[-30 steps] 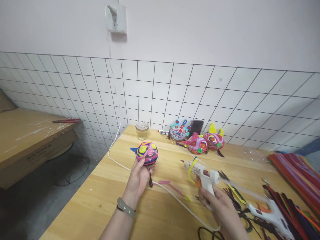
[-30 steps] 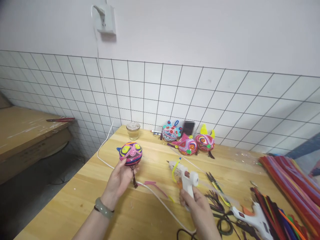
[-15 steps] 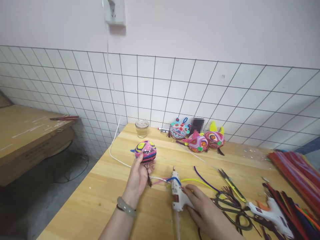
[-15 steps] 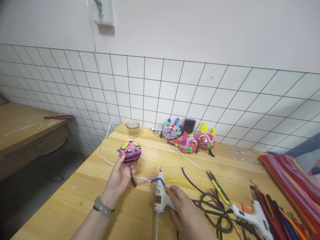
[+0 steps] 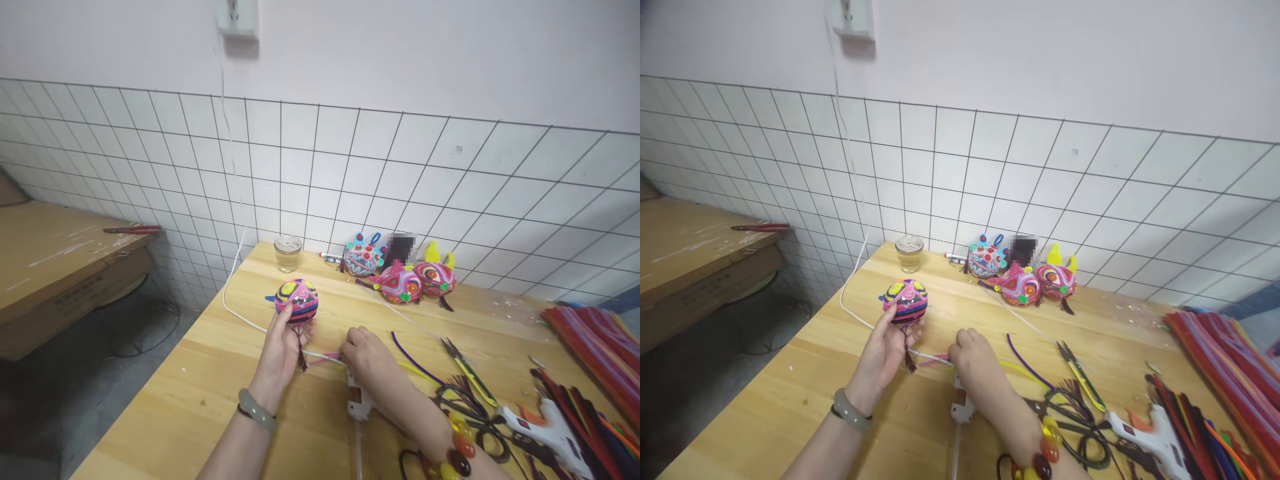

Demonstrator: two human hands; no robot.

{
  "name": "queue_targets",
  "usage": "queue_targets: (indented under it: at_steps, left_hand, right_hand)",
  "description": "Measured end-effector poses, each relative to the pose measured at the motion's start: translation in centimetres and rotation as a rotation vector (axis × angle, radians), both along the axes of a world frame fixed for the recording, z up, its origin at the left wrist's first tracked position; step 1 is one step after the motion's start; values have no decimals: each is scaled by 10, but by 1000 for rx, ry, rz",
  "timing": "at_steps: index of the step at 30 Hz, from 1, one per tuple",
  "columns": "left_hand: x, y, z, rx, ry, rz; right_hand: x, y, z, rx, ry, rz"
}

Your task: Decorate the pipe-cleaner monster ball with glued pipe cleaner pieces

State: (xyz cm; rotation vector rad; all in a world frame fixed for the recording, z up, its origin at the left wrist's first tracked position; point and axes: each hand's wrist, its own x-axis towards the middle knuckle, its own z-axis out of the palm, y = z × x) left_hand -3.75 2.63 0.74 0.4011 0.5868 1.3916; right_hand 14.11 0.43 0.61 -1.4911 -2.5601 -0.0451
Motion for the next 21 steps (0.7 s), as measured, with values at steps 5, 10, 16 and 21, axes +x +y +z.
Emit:
queue_targets:
  at_steps: [5,10,16,21]
  left_hand:
    - [0,1,0,4,-22,5]
    - [2,0,-2,8,0,-7]
    - [-1,2,-1,-1,-10,-1]
    - [1,1,-3,-29,-54,-18]
  right_hand:
    - [16,3,15,-47,86,-10]
    - [4,10,2,-117,126,28]
    - [16,9,11,-189,367,-14]
    - [55,2,18,-270,724,-240]
